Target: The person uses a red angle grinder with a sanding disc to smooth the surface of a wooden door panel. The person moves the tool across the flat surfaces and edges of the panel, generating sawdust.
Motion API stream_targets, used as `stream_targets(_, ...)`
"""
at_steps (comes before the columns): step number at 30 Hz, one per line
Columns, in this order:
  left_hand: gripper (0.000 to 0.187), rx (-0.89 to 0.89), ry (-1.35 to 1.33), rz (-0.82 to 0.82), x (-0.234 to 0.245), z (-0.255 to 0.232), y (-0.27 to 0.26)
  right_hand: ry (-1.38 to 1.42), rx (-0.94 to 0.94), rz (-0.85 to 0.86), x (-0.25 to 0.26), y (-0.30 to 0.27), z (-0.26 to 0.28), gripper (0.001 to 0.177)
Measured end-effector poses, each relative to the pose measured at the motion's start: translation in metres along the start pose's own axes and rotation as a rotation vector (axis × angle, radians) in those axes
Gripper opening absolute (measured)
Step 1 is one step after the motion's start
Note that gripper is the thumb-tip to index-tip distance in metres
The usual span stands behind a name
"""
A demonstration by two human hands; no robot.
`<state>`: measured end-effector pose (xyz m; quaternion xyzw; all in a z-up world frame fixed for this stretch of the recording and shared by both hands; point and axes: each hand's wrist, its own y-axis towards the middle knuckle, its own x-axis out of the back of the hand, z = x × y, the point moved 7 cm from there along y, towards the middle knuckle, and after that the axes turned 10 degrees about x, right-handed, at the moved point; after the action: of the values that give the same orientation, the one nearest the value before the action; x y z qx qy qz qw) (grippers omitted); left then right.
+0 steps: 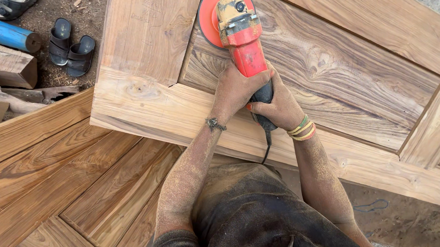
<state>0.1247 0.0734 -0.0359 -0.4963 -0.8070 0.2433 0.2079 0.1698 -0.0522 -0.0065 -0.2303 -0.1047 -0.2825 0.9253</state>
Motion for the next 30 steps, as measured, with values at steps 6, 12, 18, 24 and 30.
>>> stream_targets(6,0.068,0.026,0.061,0.017,-0.049,0.005,-0.013,0.123,-0.207,-0.021,0.028,-0.041,-0.013,0.098)
stream_targets(12,0.083,-0.065,-0.009,0.090,-0.118,0.012,-0.036,-0.112,0.348,-0.052,0.066,-0.085,-0.007,0.099)
stream_targets(18,0.089,0.042,0.132,0.173,-0.191,0.024,-0.046,0.081,-0.234,-0.152,0.105,-0.134,-0.065,0.105)
stream_targets(24,0.092,0.017,0.132,0.233,-0.253,0.024,-0.066,0.148,-0.053,-0.207,0.141,-0.180,-0.098,0.106)
stream_targets(30,0.088,0.001,0.204,0.295,-0.318,0.029,-0.077,0.252,-0.232,-0.278,0.171,-0.225,-0.135,0.107)
